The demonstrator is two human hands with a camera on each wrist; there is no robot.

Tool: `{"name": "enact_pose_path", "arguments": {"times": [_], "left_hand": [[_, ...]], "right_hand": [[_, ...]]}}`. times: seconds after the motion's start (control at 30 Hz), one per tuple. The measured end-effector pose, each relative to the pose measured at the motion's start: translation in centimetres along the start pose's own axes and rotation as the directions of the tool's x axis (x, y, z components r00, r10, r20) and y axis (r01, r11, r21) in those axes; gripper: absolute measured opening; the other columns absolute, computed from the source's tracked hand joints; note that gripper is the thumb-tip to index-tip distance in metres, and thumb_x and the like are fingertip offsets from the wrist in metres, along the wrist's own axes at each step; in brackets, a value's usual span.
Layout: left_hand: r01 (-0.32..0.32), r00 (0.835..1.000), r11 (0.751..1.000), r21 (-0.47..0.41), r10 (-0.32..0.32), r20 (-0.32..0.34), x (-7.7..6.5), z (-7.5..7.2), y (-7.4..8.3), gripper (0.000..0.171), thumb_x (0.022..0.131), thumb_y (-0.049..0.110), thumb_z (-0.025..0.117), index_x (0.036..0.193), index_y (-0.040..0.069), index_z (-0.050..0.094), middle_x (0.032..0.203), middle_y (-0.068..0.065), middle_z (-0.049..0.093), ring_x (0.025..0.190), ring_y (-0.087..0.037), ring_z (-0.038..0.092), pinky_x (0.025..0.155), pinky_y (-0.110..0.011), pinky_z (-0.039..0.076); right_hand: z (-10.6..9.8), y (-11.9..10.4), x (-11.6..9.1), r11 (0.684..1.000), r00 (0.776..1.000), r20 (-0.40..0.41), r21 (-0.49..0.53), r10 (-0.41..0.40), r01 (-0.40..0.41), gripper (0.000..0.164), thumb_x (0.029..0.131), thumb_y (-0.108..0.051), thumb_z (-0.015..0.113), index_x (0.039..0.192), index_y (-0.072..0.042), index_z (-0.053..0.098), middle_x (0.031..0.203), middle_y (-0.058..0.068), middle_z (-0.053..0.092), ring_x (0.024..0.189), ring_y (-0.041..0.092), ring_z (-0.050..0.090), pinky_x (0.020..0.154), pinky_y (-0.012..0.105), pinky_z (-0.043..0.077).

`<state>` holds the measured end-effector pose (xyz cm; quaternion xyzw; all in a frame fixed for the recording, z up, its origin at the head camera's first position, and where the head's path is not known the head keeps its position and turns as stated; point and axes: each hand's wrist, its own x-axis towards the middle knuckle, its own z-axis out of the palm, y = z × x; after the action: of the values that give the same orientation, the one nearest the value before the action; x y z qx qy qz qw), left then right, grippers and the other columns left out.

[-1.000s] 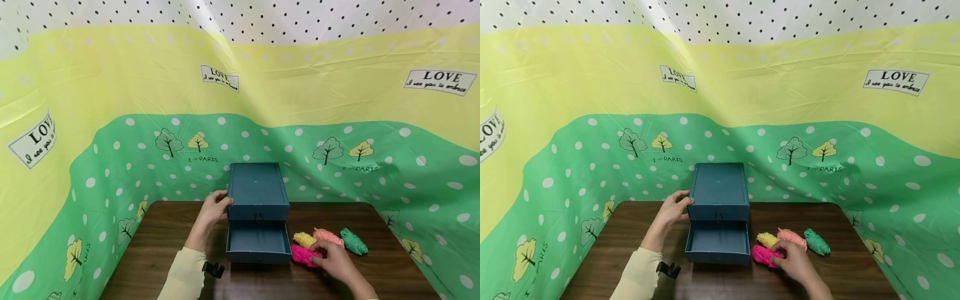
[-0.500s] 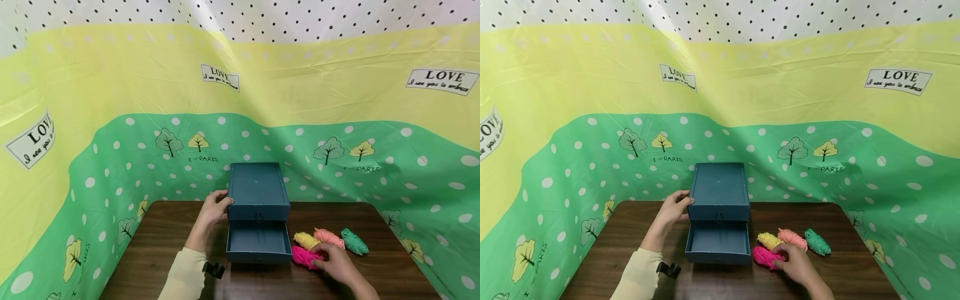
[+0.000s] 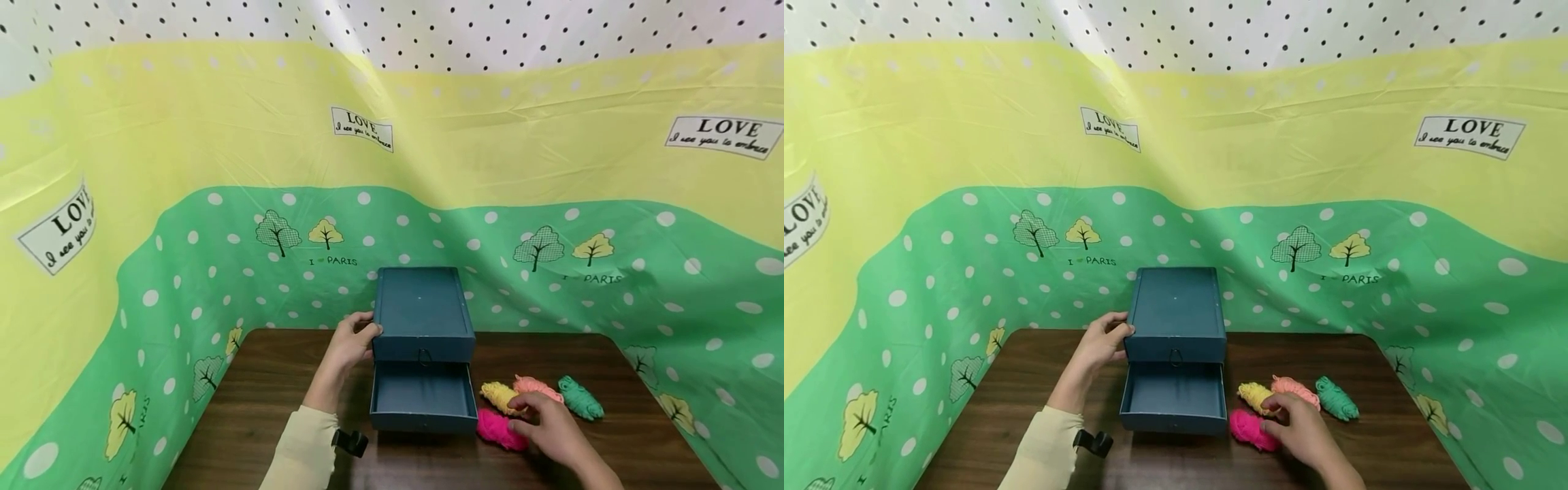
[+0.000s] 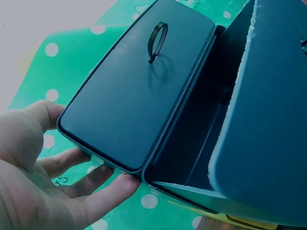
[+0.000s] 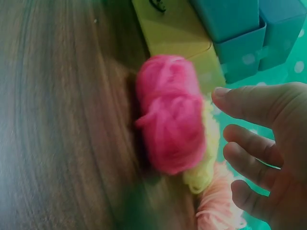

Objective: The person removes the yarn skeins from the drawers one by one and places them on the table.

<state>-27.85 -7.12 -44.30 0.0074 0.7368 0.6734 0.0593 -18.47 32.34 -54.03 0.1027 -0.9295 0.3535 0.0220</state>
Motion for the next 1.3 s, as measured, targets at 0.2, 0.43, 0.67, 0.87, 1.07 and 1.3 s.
{"name": "enact_pose_path", "arguments": {"times": [0.2,0.43,0.67,0.87,1.07,1.3], "left_hand": [[0.000,1.000,1.000,-0.006,0.000,0.003,0.1,0.0,-0.1,0.054,0.097,0.025,0.067,0.146,0.007,0.055,0.140,-0.018,0.049,0.112,-0.028,0.065,0.094,-0.049,0.057],[-0.001,1.000,1.000,-0.001,0.001,0.000,0.1,0.0,-0.1,0.055,0.097,0.025,0.067,0.147,0.007,0.054,0.139,-0.019,0.050,0.113,-0.027,0.064,0.094,-0.050,0.057],[0.001,1.000,1.000,-0.010,-0.001,0.001,0.0,-0.1,0.1,0.054,0.097,0.024,0.066,0.147,0.007,0.054,0.141,-0.018,0.048,0.113,-0.027,0.064,0.094,-0.049,0.057],[0.000,1.000,1.000,-0.005,0.000,0.003,0.0,0.0,0.1,0.055,0.097,0.025,0.067,0.148,0.007,0.054,0.141,-0.018,0.047,0.114,-0.028,0.063,0.093,-0.049,0.057],[0.002,1.000,1.000,-0.024,-0.002,-0.002,-0.1,0.0,0.2,0.054,0.097,0.023,0.067,0.147,0.006,0.054,0.139,-0.019,0.048,0.108,-0.026,0.065,0.092,-0.048,0.058],[0.002,1.000,1.000,-0.013,-0.003,-0.013,-0.1,0.1,0.2,0.053,0.096,0.023,0.067,0.145,0.007,0.056,0.140,-0.018,0.046,0.108,-0.027,0.065,0.090,-0.046,0.059]], "right_hand": [[-0.3,-1.7,-0.2,0.997,0.999,-0.002,0.060,-0.054,0.054,0.029,0.082,-0.019,0.087,0.106,-0.010,0.073,0.105,0.004,0.071,0.080,0.004,0.063,0.068,0.026,0.055],[-0.4,-3.8,-0.4,0.992,0.995,-0.008,0.075,-0.102,0.102,0.024,0.085,-0.020,0.085,0.105,-0.017,0.073,0.101,0.002,0.070,0.079,0.002,0.063,0.065,0.025,0.054],[-1.0,-6.2,-0.3,0.987,0.988,-0.026,0.050,-0.152,0.153,0.022,0.087,-0.023,0.083,0.107,-0.026,0.074,0.098,-0.012,0.069,0.083,0.000,0.063,0.066,0.025,0.056],[-1.4,-7.9,-0.6,0.982,0.981,-0.045,0.026,-0.186,0.188,0.022,0.088,-0.025,0.082,0.109,-0.029,0.076,0.100,-0.014,0.070,0.084,-0.002,0.062,0.067,0.026,0.056],[-1.5,-9.6,-0.8,0.973,0.969,-0.081,-0.003,-0.232,0.233,0.020,0.088,-0.028,0.082,0.108,-0.029,0.077,0.099,-0.021,0.069,0.082,-0.002,0.061,0.073,0.028,0.056],[-1.0,-10.8,-0.9,0.969,0.968,-0.102,0.072,-0.230,0.238,0.020,0.087,-0.022,0.083,0.106,-0.030,0.078,0.098,-0.012,0.070,0.078,0.000,0.059,0.062,0.024,0.053]]}}
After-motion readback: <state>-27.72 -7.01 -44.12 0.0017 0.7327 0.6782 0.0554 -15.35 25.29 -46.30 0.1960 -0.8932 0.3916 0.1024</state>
